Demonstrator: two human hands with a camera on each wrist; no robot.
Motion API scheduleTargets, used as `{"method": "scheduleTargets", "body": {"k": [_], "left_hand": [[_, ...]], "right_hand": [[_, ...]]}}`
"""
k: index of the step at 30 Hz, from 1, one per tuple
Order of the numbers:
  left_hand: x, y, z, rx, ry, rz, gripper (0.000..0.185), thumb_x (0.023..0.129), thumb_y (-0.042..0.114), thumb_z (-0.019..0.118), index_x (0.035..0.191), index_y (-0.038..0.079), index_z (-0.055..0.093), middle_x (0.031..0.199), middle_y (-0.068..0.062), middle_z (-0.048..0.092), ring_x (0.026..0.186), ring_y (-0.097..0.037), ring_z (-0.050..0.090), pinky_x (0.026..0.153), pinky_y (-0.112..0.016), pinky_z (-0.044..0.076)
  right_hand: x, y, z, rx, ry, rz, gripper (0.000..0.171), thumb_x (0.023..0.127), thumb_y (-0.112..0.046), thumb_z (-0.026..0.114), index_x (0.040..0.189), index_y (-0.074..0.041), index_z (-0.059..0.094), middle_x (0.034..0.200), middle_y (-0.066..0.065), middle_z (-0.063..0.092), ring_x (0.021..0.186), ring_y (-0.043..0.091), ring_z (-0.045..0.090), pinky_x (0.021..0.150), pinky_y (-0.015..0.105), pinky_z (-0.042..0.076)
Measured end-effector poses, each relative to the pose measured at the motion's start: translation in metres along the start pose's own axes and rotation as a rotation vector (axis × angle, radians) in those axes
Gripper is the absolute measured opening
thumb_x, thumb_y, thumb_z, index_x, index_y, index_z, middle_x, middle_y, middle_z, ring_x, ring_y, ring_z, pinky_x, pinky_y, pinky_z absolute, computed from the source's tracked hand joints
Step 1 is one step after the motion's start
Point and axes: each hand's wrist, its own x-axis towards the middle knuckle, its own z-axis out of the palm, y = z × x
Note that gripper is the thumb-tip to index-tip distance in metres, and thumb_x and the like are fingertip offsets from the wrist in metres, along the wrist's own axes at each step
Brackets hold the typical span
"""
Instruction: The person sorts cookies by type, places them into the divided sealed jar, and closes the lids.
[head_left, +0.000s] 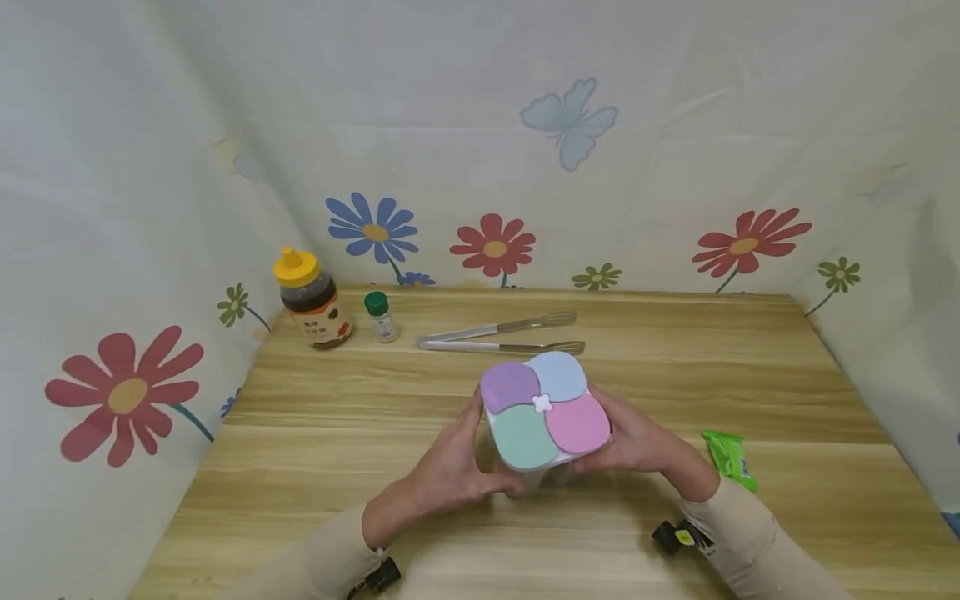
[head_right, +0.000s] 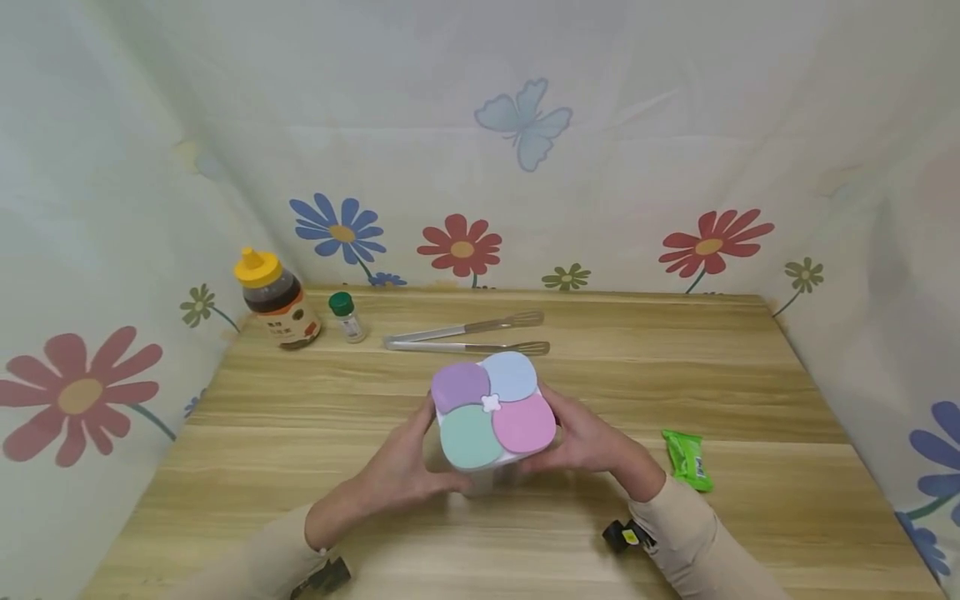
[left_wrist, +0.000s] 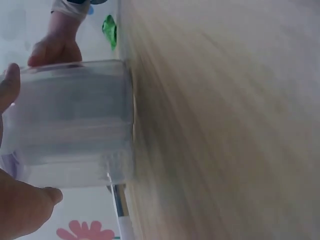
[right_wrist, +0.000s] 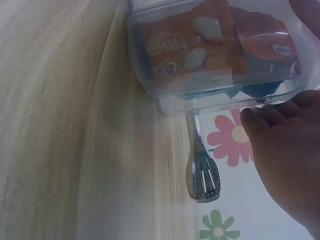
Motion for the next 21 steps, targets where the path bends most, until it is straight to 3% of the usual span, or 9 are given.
{"method": "scheduleTargets", "body": {"k": [7,11,15,18,21], "left_hand": [[0.007,-0.014,-0.017,0.036,-0.064,-0.052,0.137,0.056,0.051,0.091,0.158,0.02,0.005,0.161,-0.005,0.023,0.145,-0.025,0.028,0.114,-0.048,0.031],[0.018,-0.027,-0.029,0.027,-0.169,0.026,0.139,0.057,0.041,0.094,0.158,0.018,0.002,0.163,-0.008,0.015,0.148,-0.024,0.02,0.117,-0.048,0.026],[0.032,-0.037,-0.04,0.036,-0.256,0.107,0.144,0.055,0.037,0.096,0.158,0.015,-0.003,0.164,-0.01,0.007,0.15,-0.022,0.013,0.118,-0.047,0.021],[0.042,-0.04,-0.047,0.06,-0.293,0.133,0.145,0.054,0.042,0.095,0.158,0.018,-0.003,0.165,-0.007,0.006,0.15,-0.02,0.012,0.119,-0.045,0.021],[0.05,-0.039,-0.052,0.078,-0.325,0.157,0.142,0.055,0.055,0.09,0.158,0.019,-0.001,0.165,-0.004,0.007,0.15,-0.019,0.013,0.119,-0.043,0.021]], "right_hand": [[-0.011,-0.006,0.0,-0.041,0.05,0.061,0.126,0.064,-0.016,0.092,0.158,-0.014,0.006,0.16,0.012,0.023,0.141,0.011,0.033,0.11,0.018,0.031],[-0.017,-0.012,0.006,-0.141,0.094,0.115,0.133,0.059,-0.02,0.094,0.158,-0.016,0.005,0.162,0.008,0.02,0.144,0.02,0.03,0.113,0.021,0.027],[-0.02,-0.02,0.013,-0.249,0.112,0.182,0.14,0.055,-0.031,0.096,0.158,-0.016,0.002,0.163,0.005,0.015,0.146,0.03,0.026,0.116,0.042,0.026],[-0.021,-0.026,0.018,-0.283,0.112,0.236,0.142,0.054,-0.036,0.095,0.158,-0.014,0.0,0.164,0.004,0.009,0.148,0.032,0.02,0.113,0.056,0.025],[-0.021,-0.032,0.02,-0.294,0.116,0.26,0.143,0.055,-0.04,0.094,0.157,-0.013,-0.001,0.164,0.005,0.007,0.148,0.032,0.019,0.113,0.057,0.025]]}}
